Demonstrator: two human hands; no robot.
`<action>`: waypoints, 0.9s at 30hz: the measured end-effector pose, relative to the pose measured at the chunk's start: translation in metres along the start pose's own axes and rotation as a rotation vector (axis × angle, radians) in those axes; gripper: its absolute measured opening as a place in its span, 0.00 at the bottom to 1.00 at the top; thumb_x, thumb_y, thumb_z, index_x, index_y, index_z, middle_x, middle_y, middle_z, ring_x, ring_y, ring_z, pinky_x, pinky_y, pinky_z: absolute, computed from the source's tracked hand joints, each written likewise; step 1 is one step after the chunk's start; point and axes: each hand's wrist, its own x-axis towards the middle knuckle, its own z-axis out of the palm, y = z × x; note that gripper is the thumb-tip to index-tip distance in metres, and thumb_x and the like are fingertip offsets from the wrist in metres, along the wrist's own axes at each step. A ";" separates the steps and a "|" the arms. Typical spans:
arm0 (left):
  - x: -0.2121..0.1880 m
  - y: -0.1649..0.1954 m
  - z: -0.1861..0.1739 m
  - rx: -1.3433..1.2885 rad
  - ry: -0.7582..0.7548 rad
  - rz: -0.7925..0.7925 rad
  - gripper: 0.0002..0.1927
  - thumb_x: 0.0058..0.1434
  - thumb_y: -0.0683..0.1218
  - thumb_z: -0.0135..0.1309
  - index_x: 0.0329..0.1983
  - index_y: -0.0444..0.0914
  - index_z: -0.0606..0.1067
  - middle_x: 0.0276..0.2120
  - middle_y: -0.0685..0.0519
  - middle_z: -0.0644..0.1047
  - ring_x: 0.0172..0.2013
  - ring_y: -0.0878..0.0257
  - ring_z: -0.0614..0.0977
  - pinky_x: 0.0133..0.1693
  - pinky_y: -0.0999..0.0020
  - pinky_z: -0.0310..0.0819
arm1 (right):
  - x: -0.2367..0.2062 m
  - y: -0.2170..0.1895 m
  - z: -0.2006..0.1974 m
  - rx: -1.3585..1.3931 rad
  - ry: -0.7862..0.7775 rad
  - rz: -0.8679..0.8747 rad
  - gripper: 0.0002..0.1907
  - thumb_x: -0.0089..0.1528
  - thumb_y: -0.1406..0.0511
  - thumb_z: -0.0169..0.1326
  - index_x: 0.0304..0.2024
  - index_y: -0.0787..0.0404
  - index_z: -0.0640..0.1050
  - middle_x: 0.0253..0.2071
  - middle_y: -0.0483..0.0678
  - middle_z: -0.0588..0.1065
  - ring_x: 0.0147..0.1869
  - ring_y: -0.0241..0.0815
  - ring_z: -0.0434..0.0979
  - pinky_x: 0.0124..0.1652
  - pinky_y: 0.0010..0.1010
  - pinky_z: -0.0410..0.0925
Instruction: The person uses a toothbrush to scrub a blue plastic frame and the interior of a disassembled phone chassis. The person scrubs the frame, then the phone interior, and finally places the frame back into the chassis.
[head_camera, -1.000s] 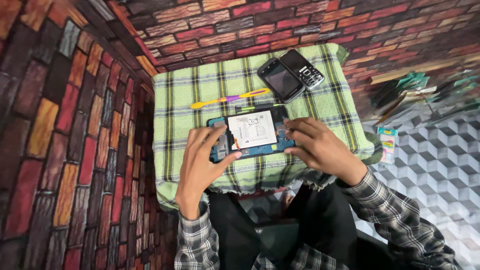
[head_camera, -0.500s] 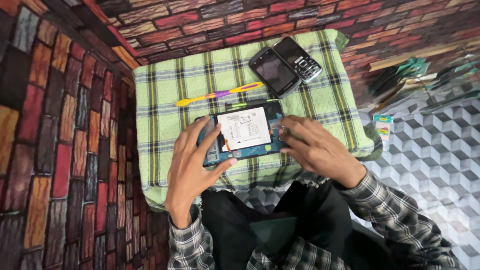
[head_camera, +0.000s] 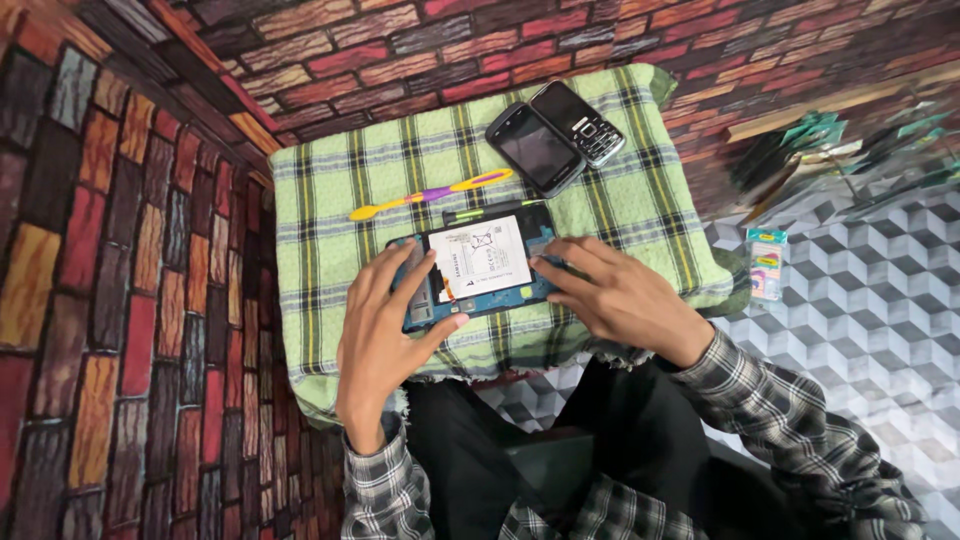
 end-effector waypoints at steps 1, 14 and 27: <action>0.000 0.000 0.000 -0.004 0.000 0.004 0.39 0.50 0.61 0.69 0.63 0.40 0.75 0.65 0.46 0.71 0.67 0.46 0.68 0.64 0.49 0.61 | 0.000 0.000 0.000 0.009 -0.004 0.008 0.24 0.59 0.64 0.61 0.56 0.66 0.76 0.56 0.52 0.72 0.57 0.53 0.73 0.53 0.39 0.70; 0.004 -0.001 0.003 -0.009 0.024 0.040 0.38 0.51 0.60 0.69 0.62 0.38 0.75 0.65 0.44 0.71 0.65 0.46 0.69 0.64 0.49 0.61 | 0.012 0.003 -0.003 -0.019 -0.044 -0.090 0.24 0.60 0.59 0.59 0.50 0.73 0.75 0.54 0.57 0.73 0.60 0.56 0.71 0.56 0.42 0.67; 0.006 -0.006 0.005 0.012 0.019 0.016 0.39 0.50 0.61 0.69 0.63 0.40 0.75 0.65 0.46 0.71 0.66 0.47 0.68 0.64 0.50 0.61 | 0.013 0.018 0.011 0.035 0.060 -0.085 0.23 0.59 0.57 0.63 0.46 0.71 0.80 0.48 0.53 0.76 0.54 0.54 0.75 0.52 0.41 0.71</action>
